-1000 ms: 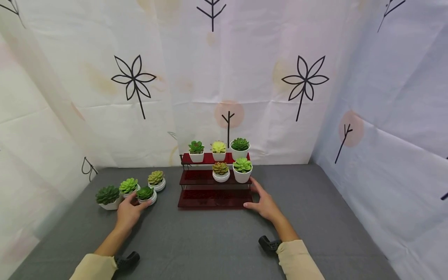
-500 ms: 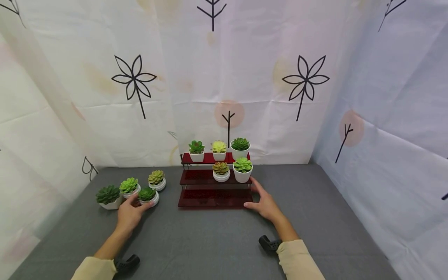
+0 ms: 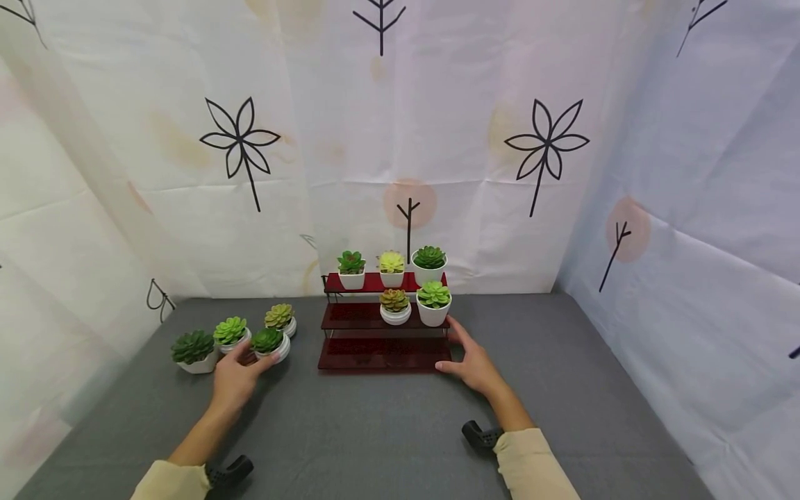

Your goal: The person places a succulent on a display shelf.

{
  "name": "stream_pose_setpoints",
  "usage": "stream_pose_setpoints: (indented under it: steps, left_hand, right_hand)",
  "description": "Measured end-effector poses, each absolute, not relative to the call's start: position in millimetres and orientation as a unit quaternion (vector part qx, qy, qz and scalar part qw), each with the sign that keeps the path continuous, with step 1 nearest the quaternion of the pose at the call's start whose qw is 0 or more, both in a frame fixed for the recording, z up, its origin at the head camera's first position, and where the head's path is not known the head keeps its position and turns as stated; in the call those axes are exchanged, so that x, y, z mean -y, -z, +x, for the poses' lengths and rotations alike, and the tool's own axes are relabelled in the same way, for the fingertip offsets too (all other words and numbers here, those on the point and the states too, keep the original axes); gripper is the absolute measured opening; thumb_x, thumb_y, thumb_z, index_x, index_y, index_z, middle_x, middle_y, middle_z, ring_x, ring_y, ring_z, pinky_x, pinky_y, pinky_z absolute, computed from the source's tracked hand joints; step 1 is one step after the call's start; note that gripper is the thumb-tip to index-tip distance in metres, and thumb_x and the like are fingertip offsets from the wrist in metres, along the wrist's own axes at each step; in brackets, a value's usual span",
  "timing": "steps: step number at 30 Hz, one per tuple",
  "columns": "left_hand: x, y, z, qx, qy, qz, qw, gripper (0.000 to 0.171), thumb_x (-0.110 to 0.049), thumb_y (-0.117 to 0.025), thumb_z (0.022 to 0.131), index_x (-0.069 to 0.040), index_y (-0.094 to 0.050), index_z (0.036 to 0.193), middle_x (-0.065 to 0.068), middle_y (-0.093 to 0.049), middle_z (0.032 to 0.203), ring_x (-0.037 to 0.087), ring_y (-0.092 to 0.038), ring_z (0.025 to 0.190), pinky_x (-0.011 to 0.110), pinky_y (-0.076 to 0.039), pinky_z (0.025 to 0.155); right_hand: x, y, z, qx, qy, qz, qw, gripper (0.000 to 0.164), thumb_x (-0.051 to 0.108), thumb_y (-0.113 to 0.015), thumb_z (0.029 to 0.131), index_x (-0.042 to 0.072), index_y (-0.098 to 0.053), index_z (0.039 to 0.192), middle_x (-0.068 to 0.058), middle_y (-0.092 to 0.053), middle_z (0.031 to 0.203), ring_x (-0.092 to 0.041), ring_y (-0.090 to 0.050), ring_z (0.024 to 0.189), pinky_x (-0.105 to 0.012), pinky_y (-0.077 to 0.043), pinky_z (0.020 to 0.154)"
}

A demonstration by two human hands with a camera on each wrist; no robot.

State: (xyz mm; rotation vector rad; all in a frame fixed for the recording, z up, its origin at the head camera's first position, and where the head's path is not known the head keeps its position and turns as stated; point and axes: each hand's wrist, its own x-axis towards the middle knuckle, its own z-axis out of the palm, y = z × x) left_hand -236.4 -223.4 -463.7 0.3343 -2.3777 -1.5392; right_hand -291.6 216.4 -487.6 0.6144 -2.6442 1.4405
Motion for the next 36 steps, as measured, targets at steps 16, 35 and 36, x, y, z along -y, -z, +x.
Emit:
stream_pose_setpoints:
  steps: [16,35,36]
  left_hand:
    - [191.5,449.7,-247.8,0.782,0.596,0.092,0.159,0.070,-0.024,-0.080,0.083,0.000,-0.048,0.140,0.022,-0.056,0.129,0.030,-0.054,0.118,0.013,-0.045,0.078]
    - [154.9,447.5,-276.5,0.786,0.587,0.052,0.187,0.065,-0.019,-0.082,0.080,0.001,-0.054,0.135,0.021,-0.063,0.118,0.030,-0.060,0.108,0.042,-0.051,0.088]
    - [153.1,447.0,-278.0,0.786,0.587,0.047,0.187,0.066,-0.020,-0.082,0.080,0.001,-0.054,0.135,0.021,-0.062,0.118,0.031,-0.060,0.108,0.043,-0.050,0.088]
  right_hand:
    - [-215.3,486.3,-293.3,0.861,-0.465,0.205,0.037,0.091,0.017,-0.080,0.082,0.013,-0.025,0.155,-0.022,-0.052,0.137,-0.040,-0.042,0.130,-0.067,-0.029,0.101]
    - [-215.8,487.2,-292.3,0.863,-0.465,0.193,0.029,0.092,0.019,-0.080,0.082,0.013,-0.025,0.155,-0.022,-0.051,0.138,-0.041,-0.041,0.131,-0.067,-0.029,0.102]
    - [-216.0,487.9,-292.4,0.863,-0.465,0.193,0.030,0.092,0.019,-0.080,0.082,0.013,-0.025,0.155,-0.022,-0.051,0.138,-0.041,-0.041,0.131,-0.067,-0.029,0.102]
